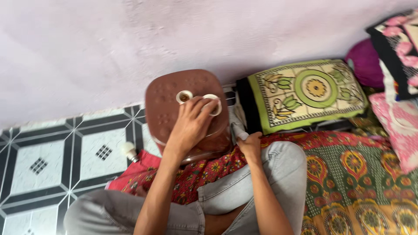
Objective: The person sits on the floor and repeatedly screws light bulbs into white lamp sockets placed on a brown plastic stool. They pick up bulbs from the floor, insert them into the sockets, tighten them, and occasionally remove them again, continuing this cycle for several bulbs.
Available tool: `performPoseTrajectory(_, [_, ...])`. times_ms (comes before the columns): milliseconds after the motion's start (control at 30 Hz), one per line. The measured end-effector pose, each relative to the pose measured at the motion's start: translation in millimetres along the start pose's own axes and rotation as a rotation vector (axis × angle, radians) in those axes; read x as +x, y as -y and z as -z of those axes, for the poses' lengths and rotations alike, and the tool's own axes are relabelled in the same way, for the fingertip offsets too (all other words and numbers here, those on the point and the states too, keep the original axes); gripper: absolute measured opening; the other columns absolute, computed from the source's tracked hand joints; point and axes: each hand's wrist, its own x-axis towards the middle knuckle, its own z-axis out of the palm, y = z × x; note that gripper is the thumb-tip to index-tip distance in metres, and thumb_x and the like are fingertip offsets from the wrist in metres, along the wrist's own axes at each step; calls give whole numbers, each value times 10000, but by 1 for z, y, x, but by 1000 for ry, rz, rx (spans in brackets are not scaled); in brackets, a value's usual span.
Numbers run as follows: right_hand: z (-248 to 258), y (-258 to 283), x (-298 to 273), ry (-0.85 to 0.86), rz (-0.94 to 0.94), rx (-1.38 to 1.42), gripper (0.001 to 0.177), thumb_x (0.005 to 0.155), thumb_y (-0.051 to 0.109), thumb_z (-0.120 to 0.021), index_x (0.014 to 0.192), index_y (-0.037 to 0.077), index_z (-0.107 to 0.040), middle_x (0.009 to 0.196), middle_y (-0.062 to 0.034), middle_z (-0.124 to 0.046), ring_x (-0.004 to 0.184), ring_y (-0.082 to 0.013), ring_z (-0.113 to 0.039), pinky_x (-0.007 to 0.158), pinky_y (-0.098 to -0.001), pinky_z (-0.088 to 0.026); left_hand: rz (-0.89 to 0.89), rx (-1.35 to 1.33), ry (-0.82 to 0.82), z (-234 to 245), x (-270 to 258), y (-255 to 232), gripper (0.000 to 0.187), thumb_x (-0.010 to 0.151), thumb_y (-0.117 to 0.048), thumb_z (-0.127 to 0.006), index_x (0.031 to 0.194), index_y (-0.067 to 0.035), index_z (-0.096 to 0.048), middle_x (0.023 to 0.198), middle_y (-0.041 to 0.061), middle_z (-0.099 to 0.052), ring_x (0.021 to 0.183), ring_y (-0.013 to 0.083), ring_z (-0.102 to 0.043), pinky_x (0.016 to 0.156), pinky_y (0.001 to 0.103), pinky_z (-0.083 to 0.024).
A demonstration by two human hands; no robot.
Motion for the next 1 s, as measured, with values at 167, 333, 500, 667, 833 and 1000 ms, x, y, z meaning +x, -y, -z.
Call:
performPoseTrajectory(167, [12,8,2,95,-37,-189,1025,788,357,-851,1360,-228,-233,976,-419,-667,961,-553,-668,845,-546,-559,28,26,-40,-3,-11,5,568,897,-190,-730,1440,-156,-569,1328,77,-608,1281,327,-507,1035,501,-400])
performPoseTrajectory(333, [41,45,-16,-65,265,-109,784,778,267,-869,1319,-89,-426,1172,-366,-639,1092,-512,-647,966,-521,-530,92,69,-72,10,-19,-3,632,904,-249,-730,1506,-236,-539,1333,31,-612,1293,308,-501,1088,498,-387])
performPoseTrajectory(500, [79,112,-50,-369,631,-4,395,961,86,-761,1250,-50,-528,1228,-243,-594,1096,-419,-629,1005,-476,-534,124,68,-199,29,-25,-15,807,795,-428,-763,1521,-211,-485,1345,79,-617,1244,348,-480,1056,528,-346])
performPoseTrajectory(667, [79,190,-120,-338,940,302,124,1012,-56,-659,1065,19,-575,1073,-128,-661,951,-282,-644,886,-380,-531,337,1,-401,73,-54,40,408,928,-339,-740,1316,-239,-665,1049,4,-740,994,257,-653,878,389,-514])
performPoseTrajectory(833, [-9,242,-199,420,998,399,247,942,56,-675,1179,47,-609,1180,-158,-676,1055,-311,-703,895,-401,-583,813,303,-275,113,-124,135,218,936,-275,-714,1112,-151,-744,975,103,-764,967,328,-714,821,463,-574])
performPoseTrajectory(1000, [-126,284,-199,543,942,209,475,963,176,-653,1390,32,-502,1302,-247,-552,1170,-442,-578,951,-537,-532,1121,420,80,124,-210,159,394,797,-336,-834,1102,-109,-732,1026,176,-720,950,373,-699,782,490,-567])
